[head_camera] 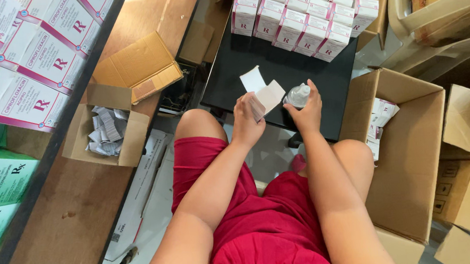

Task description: The person sits on the floor and repeatedly opens small white boxes, removes a plastic bottle, and places the bottle into the box. They then close the box and set it aside. The process is repeated with multiple boxes.

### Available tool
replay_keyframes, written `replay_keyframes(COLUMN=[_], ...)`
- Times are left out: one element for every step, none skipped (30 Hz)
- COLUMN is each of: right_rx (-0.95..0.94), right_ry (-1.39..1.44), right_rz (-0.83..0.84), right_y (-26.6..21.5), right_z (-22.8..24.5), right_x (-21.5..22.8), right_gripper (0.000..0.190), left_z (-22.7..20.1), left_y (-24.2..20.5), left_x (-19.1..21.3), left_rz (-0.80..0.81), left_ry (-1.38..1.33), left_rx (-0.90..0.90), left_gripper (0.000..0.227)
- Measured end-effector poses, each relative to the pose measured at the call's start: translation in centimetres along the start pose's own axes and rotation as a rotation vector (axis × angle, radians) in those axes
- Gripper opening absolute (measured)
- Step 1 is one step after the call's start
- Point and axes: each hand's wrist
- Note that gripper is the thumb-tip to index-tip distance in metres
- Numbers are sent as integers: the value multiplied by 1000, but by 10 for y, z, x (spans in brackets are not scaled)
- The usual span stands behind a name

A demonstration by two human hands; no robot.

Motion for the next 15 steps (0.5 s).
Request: replay_keyframes(right_rx=[-85,-171,-242,-315,-388,-366,-343,-320,-221,-123,-23,59,140,223,262], right_ry=[51,101,87,72,56,129,202,273,365,455,544,522,499,477,460], right_rz=[37,75,37,-1,-40,-135,-231,-327,-331,-331,-330,-322,-314,-306,-276], right_y=[4,7,7,6,5,5,5,5,6,6,6,3,-1,-4,-8], right_z=[-3,-6,-8,-8,-8,-5,-1,5,12,20,30,40,50,60,69], right_x=[-2,-3,-5,-7,-7,-5,-4,0,5,12,19,25,30,34,35], right_gripper=[79,69,66,64,61,61,61,61,62,63,64,65,66,68,66], left_z=[0,-1,-2,-3,-5,-7,-8,-11,-13,-16,-17,-19,-20,-21,-22], left_y=[0,0,0,0,0,1,3,4,5,5,5,3,1,1,-1], left_x=[-1,-1,-2,-2,-1,-1,0,1,2,3,4,5,5,4,2], left_rz=[6,13,20,26,33,42,46,50,55,74,93,111,126,140,154], left_ry=[20,38,57,58,58,56,65,72,79,85,91,97,99,101,102], left_rx=[-16,-30,-44,-27,-11,2,-3,-7,-11,-22,-33,-40,-45,-52,-59], left_gripper=[86,86,86,85,84,82,83,83,84,84,84,85,85,86,86])
Point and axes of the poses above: each hand's wrist, its own y-axis towards the middle knuckle, its own x-axis out of the back of the hand, z = x × y, and after that the axes turned 9 degrees about -z, right-handed
